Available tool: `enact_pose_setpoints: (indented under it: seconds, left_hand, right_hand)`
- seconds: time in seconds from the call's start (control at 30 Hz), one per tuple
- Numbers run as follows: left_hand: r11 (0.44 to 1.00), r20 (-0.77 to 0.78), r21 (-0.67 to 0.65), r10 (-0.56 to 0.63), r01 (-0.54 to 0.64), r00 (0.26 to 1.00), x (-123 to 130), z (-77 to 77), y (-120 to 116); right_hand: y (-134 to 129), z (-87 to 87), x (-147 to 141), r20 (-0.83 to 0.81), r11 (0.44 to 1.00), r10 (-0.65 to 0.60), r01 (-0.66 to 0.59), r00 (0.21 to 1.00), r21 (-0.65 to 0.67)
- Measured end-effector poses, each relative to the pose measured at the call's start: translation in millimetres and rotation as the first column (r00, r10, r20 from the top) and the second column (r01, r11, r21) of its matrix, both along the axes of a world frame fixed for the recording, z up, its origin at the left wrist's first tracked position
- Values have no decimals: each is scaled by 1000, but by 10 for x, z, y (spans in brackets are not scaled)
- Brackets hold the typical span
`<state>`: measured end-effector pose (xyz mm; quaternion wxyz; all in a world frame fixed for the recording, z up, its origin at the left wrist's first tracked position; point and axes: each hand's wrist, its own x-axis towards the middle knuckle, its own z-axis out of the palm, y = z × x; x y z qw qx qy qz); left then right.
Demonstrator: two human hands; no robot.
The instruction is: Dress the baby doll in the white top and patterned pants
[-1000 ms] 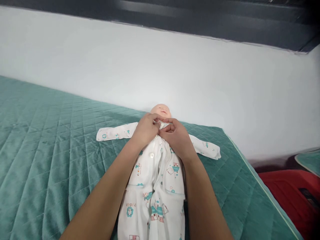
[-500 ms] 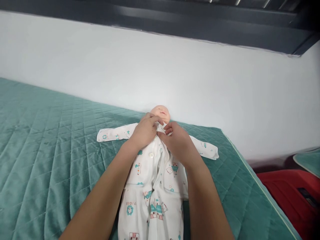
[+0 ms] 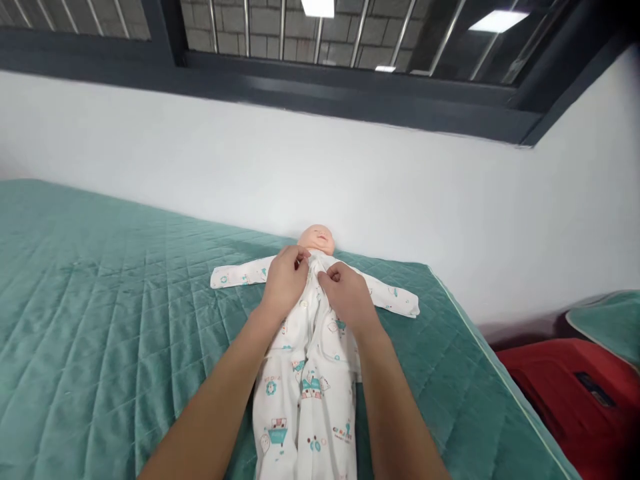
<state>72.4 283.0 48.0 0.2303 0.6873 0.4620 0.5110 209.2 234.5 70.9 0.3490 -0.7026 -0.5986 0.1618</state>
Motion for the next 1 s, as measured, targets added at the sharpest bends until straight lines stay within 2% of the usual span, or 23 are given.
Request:
enact_pose_setpoints:
  seconds: [0.17, 0.33, 0.53, 0.6, 0.7, 0.83, 1.0]
  left_hand:
    - [996, 65, -58, -69, 73, 995, -116, -92, -266]
    - [969, 40, -165, -179, 184, 983, -170, -45, -266]
    - [895, 38, -278, -351, 348, 935, -268, 123, -171]
    - [865, 88, -315, -383, 391, 920, -285, 163, -163]
    - [835, 203, -334, -390, 438, 898, -257, 202, -193]
    - [831, 271, -329, -372, 449, 888, -178, 203, -255]
    - [851, 228, -351, -327, 391, 917, -169, 156, -263]
  right_hand:
    - [-123, -188, -95, -135, 992, -49, 64, 990, 109]
    - [-270, -295, -200, -181, 968, -83, 122, 980, 220]
    - [-217, -308, -88, -439, 984, 18, 61, 898, 166]
    - [-200, -297, -54, -506, 989, 47, 31, 861, 145]
    - [-198, -274, -45, -529, 992, 48, 19, 847, 121]
    - [-205, -258, -46, -517, 993, 49, 14, 855, 117]
    - [-187, -283, -2, -606, 994, 83, -24, 791, 105]
